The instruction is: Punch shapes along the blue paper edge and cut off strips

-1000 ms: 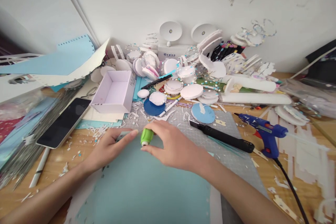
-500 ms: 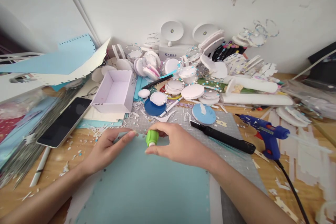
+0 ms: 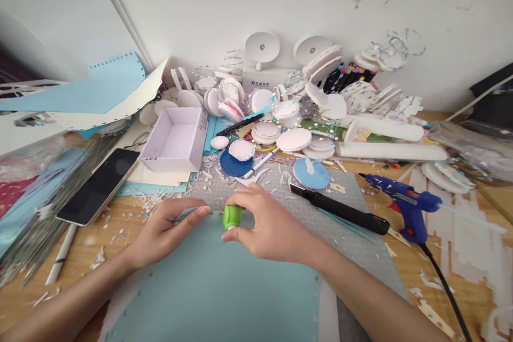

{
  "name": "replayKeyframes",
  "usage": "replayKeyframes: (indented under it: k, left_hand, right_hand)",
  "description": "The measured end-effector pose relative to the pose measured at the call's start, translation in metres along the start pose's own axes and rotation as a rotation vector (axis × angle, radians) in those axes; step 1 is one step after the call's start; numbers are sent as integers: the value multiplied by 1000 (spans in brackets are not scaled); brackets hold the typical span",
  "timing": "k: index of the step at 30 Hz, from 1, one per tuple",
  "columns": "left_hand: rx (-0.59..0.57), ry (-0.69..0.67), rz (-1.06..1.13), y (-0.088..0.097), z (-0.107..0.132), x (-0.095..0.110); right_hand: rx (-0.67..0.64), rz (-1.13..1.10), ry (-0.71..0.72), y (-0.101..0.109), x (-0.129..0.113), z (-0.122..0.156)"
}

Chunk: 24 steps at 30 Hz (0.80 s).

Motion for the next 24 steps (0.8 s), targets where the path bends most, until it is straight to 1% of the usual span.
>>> replayKeyframes:
  k: [5, 8, 10, 12, 13, 15, 17, 19, 21, 24]
  left_hand:
    - [29, 19, 25, 1, 0, 5]
    - [50, 59, 30, 1, 1, 8]
    - [36, 80, 27, 4, 2, 13]
    - [10, 60, -30, 10, 0, 22]
    - [-7, 30, -100, 13, -2, 29]
    - [-52, -65, -322, 17, -8, 43]
    - [-147, -154, -551, 15, -17, 54]
    - [-262, -178, -688, 9, -26, 60]
    - [-327, -153, -722, 2, -33, 60]
    - [-347, -103, -662, -4, -40, 56]
  right_hand:
    - [71, -24, 46, -3, -1, 1]
    - [83, -28, 70, -3, -1, 2]
    - [78, -26, 86, -4, 0, 2]
    - [75, -17, 110, -4, -1, 3]
    - [78, -8, 124, -4, -1, 4]
    - [96, 12, 142, -5, -3, 5]
    - [115, 29, 149, -6, -4, 6]
    - [127, 50, 157, -6, -6, 7]
    - [141, 78, 173, -6, -8, 7]
    - [152, 102, 188, -3, -8, 6]
Point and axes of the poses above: each hand's wrist, its own z-axis away from the middle knuckle, its own y-axis out of the back of the hand, x = y × z, the point moved 2 cm from there along -z, towards the middle knuckle, and after that the axes turned 9 degrees about -y, right-handed, at the moved point
